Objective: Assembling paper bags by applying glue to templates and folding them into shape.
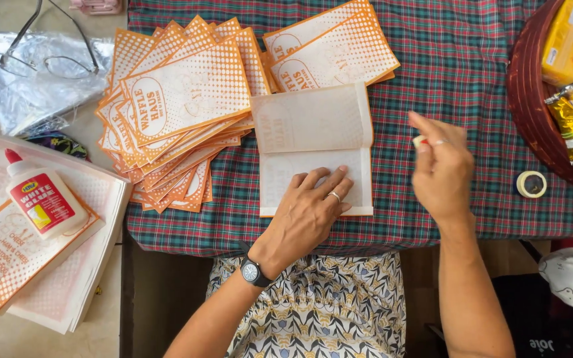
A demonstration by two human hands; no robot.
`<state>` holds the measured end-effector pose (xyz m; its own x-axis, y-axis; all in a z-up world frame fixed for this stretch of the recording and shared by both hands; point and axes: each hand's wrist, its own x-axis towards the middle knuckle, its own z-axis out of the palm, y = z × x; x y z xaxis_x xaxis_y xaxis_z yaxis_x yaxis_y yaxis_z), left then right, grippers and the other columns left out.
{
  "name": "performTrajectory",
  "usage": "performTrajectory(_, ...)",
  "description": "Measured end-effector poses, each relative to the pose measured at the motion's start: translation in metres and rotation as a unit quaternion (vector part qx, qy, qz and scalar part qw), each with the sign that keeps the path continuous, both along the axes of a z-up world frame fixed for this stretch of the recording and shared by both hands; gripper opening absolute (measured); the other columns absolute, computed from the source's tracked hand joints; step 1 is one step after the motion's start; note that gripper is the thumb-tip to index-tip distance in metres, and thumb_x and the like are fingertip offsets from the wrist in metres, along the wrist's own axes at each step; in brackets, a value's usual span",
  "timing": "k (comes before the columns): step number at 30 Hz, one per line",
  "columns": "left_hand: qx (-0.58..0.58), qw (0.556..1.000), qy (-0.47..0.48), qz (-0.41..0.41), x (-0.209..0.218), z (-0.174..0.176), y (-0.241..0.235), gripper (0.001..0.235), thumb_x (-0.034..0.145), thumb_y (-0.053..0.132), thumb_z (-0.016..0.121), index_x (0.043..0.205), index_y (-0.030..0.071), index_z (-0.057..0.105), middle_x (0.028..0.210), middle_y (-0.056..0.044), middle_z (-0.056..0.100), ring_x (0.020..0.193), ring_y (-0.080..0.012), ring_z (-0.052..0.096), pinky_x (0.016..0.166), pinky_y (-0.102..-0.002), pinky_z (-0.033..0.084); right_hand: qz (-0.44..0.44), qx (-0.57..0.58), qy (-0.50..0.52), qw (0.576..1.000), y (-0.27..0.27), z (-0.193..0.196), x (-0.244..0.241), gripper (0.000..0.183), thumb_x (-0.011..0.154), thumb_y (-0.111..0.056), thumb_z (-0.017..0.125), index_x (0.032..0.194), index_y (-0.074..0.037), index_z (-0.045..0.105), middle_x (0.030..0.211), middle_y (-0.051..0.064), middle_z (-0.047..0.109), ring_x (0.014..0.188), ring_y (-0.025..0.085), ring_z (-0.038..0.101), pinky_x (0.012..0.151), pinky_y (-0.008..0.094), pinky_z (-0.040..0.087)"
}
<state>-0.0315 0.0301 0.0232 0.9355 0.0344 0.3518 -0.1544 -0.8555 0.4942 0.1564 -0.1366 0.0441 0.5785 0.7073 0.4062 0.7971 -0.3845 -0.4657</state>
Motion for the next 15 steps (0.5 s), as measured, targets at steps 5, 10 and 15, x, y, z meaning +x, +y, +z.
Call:
performTrajectory(5, 0.01, 1.0, 0.015, 0.007, 0.0, 0.003, -0.004, 0.036, 0.107, 0.024, 0.053, 0.132, -0.001, 0.055, 0.143, -0.02, 0.059, 0.118, -0.0369, 0.056, 0.09, -0.047, 0.046, 0.058, 0.059, 0.288, 0.954, 0.031, 0.0, -0.004, 0.061, 0.093, 0.014, 0.042, 0.152, 0.0, 0.036, 0.149, 0.022, 0.056, 0.14, 0.032, 0.054, 0.111, 0.04, 0.047)
performTrajectory(10, 0.019, 0.999, 0.011, 0.022, -0.005, 0.003, -0.006, 0.039, 0.105, 0.028, 0.056, 0.131, 0.0, 0.058, 0.141, -0.02, 0.061, 0.117, -0.0361, 0.057, 0.091, -0.048, 0.048, 0.078, 0.213, 0.484, 0.845, 0.022, -0.012, -0.004, 0.067, 0.087, 0.017, 0.046, 0.151, -0.003, 0.042, 0.115, 0.009, 0.06, 0.122, 0.023, 0.06, 0.117, 0.037, 0.047)
performTrajectory(15, -0.004, 0.975, -0.209, -0.071, -0.037, 0.023, -0.027, 0.017, 0.103, 0.019, 0.071, 0.102, 0.003, 0.063, 0.087, -0.011, 0.069, 0.068, -0.0186, 0.052, 0.064, -0.033, 0.041, 0.043, 0.143, 0.343, 0.928, 0.005, 0.004, -0.027, 0.041, 0.09, 0.018, 0.044, 0.123, 0.002, 0.062, 0.101, 0.013, 0.065, 0.109, 0.025, 0.067, 0.114, 0.039, 0.055)
